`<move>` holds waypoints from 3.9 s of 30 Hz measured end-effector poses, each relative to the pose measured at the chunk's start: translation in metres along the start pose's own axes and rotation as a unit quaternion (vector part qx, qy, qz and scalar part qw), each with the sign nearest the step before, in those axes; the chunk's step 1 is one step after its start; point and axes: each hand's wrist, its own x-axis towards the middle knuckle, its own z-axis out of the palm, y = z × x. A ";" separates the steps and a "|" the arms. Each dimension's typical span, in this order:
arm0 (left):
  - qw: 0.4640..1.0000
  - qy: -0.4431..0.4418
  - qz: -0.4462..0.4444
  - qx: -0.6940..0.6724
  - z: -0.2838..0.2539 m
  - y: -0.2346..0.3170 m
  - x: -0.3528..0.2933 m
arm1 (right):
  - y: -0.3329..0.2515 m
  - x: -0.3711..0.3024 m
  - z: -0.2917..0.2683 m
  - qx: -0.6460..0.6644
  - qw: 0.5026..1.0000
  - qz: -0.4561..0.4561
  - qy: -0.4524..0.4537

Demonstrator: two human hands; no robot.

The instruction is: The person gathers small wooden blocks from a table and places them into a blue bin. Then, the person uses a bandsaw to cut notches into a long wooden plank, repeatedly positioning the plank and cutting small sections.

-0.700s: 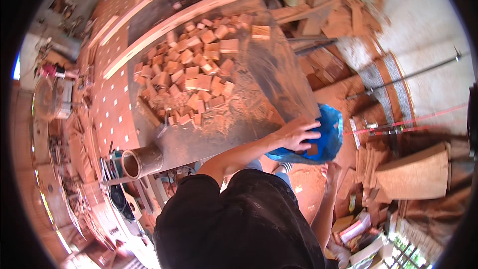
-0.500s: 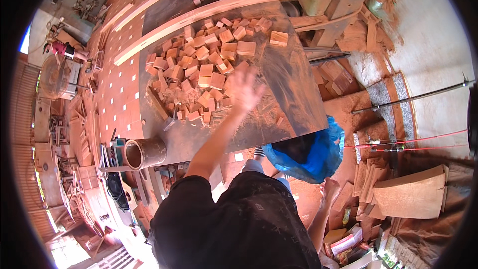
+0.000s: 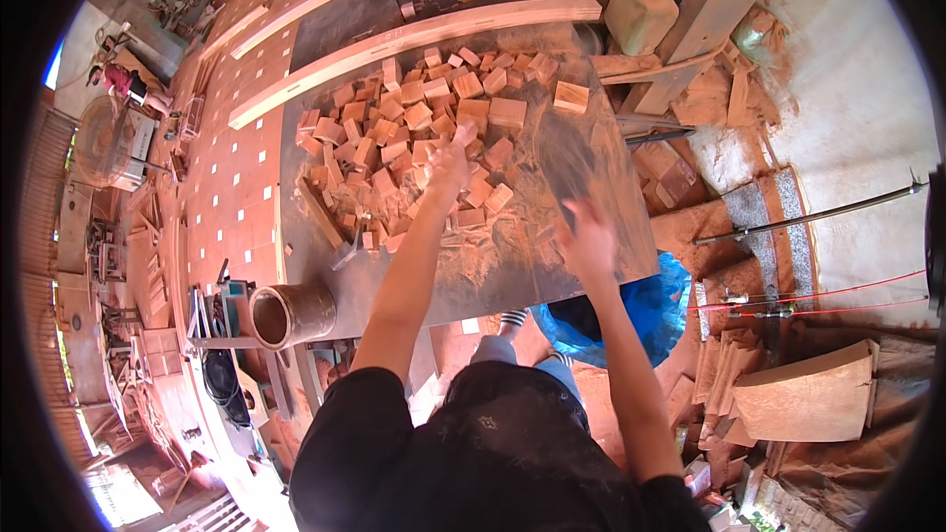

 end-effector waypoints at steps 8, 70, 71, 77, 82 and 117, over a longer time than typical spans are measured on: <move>0.998 0.044 -0.013 0.034 0.028 0.011 0.011 | -0.054 0.145 0.123 0.014 0.990 0.016 -0.137; 0.935 -0.058 0.318 -0.144 0.132 0.126 -0.275 | 0.103 -0.070 -0.087 0.017 0.996 0.016 -0.083; 0.942 -0.035 0.275 -0.189 0.118 0.120 -0.271 | 0.121 -0.093 -0.095 -0.033 0.994 0.021 -0.100; 0.956 0.272 -0.024 -0.105 0.030 -0.007 -0.169 | 0.121 -0.157 -0.088 -0.061 0.986 0.125 -0.093; 0.953 0.253 -0.156 0.053 -0.049 -0.088 -0.090 | 0.039 -0.077 -0.080 -0.019 0.997 0.014 -0.077; 0.985 0.158 -0.062 0.003 -0.070 -0.166 -0.067 | -0.237 0.175 0.215 -0.187 0.893 -0.197 -0.359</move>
